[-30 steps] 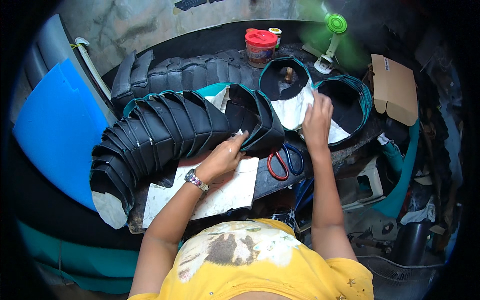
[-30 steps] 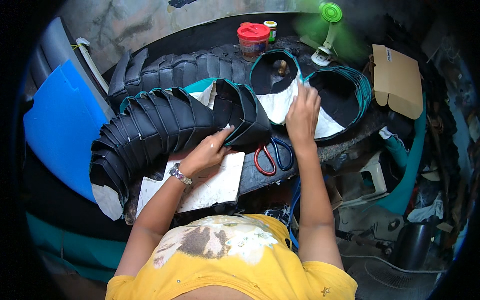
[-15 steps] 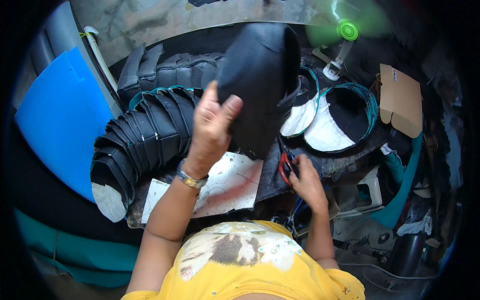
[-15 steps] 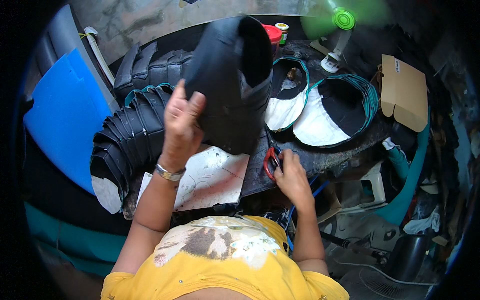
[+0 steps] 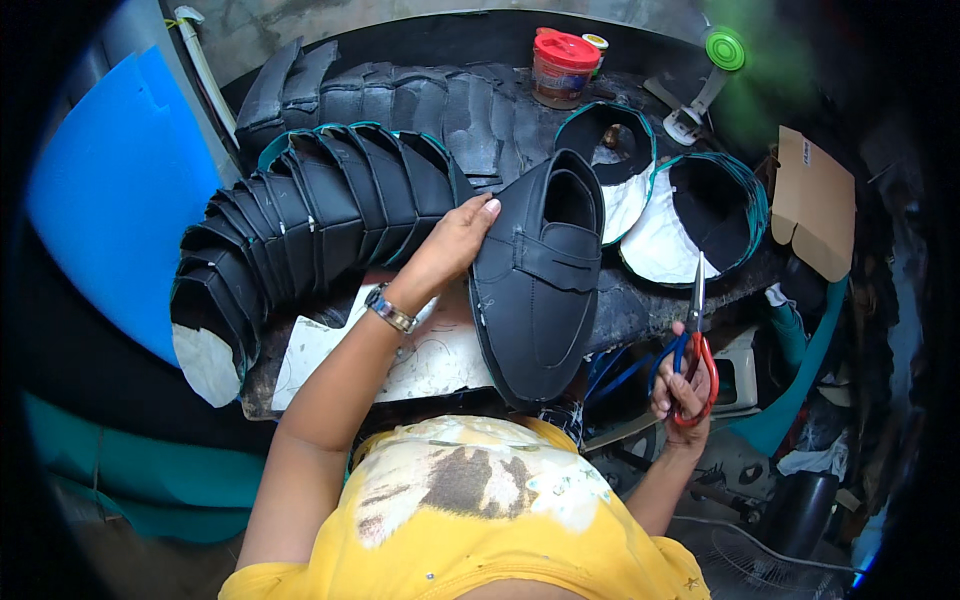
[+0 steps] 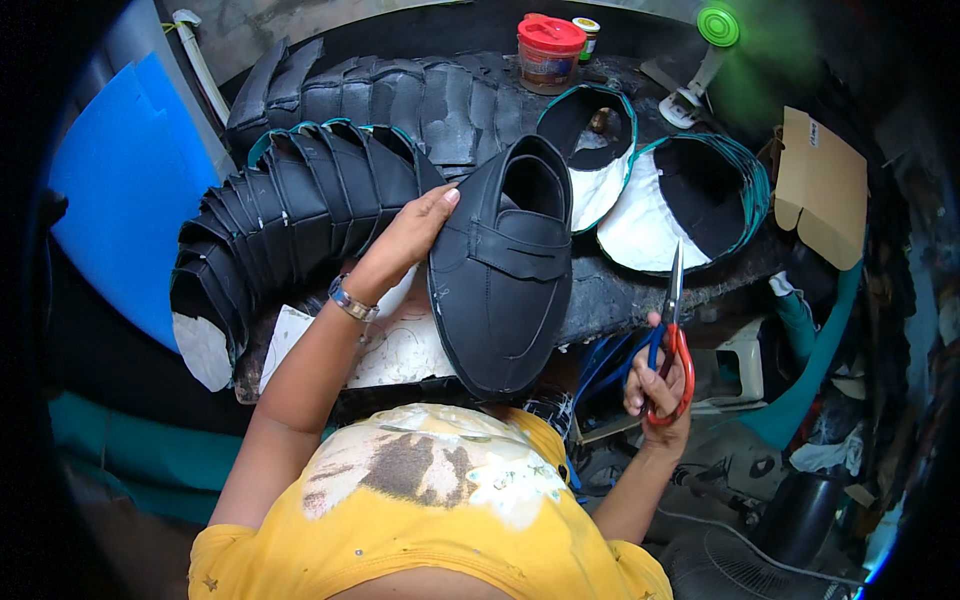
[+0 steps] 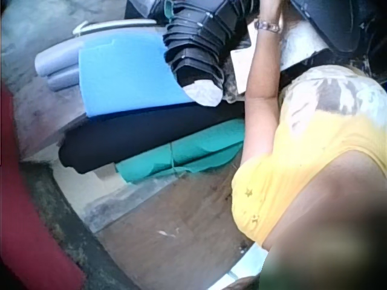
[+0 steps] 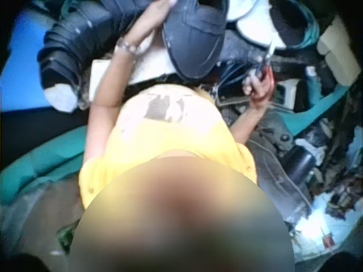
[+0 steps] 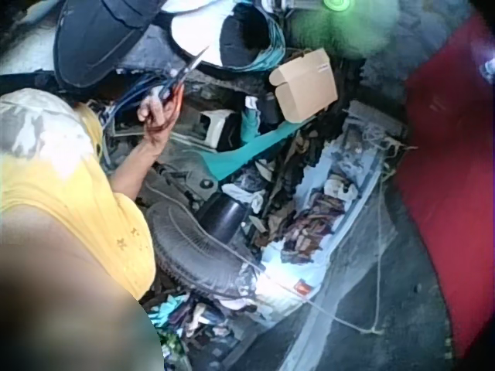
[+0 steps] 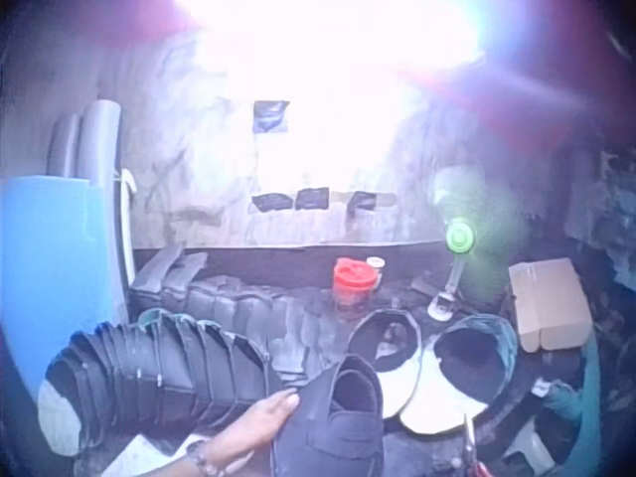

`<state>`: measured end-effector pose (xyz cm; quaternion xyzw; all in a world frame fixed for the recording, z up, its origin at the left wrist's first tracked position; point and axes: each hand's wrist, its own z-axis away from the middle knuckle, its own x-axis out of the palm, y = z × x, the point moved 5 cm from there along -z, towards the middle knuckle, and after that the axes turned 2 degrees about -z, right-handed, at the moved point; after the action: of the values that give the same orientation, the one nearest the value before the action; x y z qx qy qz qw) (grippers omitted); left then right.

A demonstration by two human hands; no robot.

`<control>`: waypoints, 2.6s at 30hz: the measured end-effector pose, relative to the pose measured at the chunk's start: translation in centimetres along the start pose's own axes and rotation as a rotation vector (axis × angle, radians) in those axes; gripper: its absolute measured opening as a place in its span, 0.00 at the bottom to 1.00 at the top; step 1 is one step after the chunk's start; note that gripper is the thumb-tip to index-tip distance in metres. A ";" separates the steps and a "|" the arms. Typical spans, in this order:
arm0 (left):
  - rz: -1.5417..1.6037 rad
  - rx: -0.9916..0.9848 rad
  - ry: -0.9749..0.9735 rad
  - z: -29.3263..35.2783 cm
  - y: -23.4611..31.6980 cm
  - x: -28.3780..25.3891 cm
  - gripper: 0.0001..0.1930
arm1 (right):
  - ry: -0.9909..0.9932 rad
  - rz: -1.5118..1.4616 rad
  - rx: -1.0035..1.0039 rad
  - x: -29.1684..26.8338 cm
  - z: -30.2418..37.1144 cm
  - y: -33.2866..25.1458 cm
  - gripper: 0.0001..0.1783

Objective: The person repeatedly picks up black shoe parts from a stack and uses red-handled scissors to trim excess material along the edges. Trimmed pieces are set aside on the table while the person continues the same trimming action on successive parts.

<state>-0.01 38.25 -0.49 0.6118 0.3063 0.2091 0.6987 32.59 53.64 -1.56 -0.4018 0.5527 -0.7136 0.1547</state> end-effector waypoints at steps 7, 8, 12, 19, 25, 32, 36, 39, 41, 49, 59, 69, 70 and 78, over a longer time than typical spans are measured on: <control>-0.801 0.447 0.368 5.8 2.5 -1.7 0.10 | -0.337 -0.002 0.238 5.8 1.0 3.0 0.40; -0.645 0.538 0.410 6.6 2.6 -1.9 0.07 | -0.371 0.055 0.314 6.7 1.0 3.2 0.37; -0.478 0.659 0.250 8.9 2.4 -0.5 0.09 | -0.553 0.085 0.474 10.3 0.8 3.5 0.23; -0.623 0.640 0.263 8.3 1.8 0.3 0.05 | -0.599 0.092 0.638 12.5 -0.2 4.2 0.18; -0.480 0.537 0.198 8.1 0.9 0.3 0.03 | -0.623 -0.019 0.633 13.3 -1.0 5.1 0.16; -0.278 0.383 0.190 7.8 0.6 -0.6 0.05 | -0.564 0.171 0.599 12.6 -0.8 5.1 0.17; -0.432 0.557 0.264 8.1 1.7 -0.1 0.08 | -0.570 0.123 0.602 12.7 -0.8 5.2 0.19; -0.605 0.597 0.298 7.8 2.0 0.5 0.10 | -0.585 0.049 0.620 12.7 -1.0 5.1 0.17; -0.651 0.659 0.315 7.6 2.2 0.6 0.07 | -0.592 0.028 0.636 12.8 -1.2 5.1 0.15; -0.482 0.613 0.274 7.3 1.2 0.3 0.04 | -0.600 0.003 0.648 13.3 -1.9 5.4 0.15; -0.198 0.484 0.201 7.0 1.2 -0.7 0.04 | -0.530 0.138 0.583 13.3 -1.9 4.7 0.14; -0.574 0.652 0.256 4.8 2.5 0.2 0.04 | -0.540 0.067 0.594 13.1 -1.8 4.6 0.16; -0.547 0.636 0.238 4.7 2.3 0.2 0.04 | -0.543 0.054 0.604 13.1 -1.8 4.7 0.16; -0.385 0.534 0.208 4.6 1.5 0.1 0.04 | -0.575 -0.051 0.652 14.1 -2.8 5.1 0.16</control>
<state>3.32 35.18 1.22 0.6795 0.5297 0.0471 0.5055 20.44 44.37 -0.73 -0.5280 0.2228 -0.7134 0.4033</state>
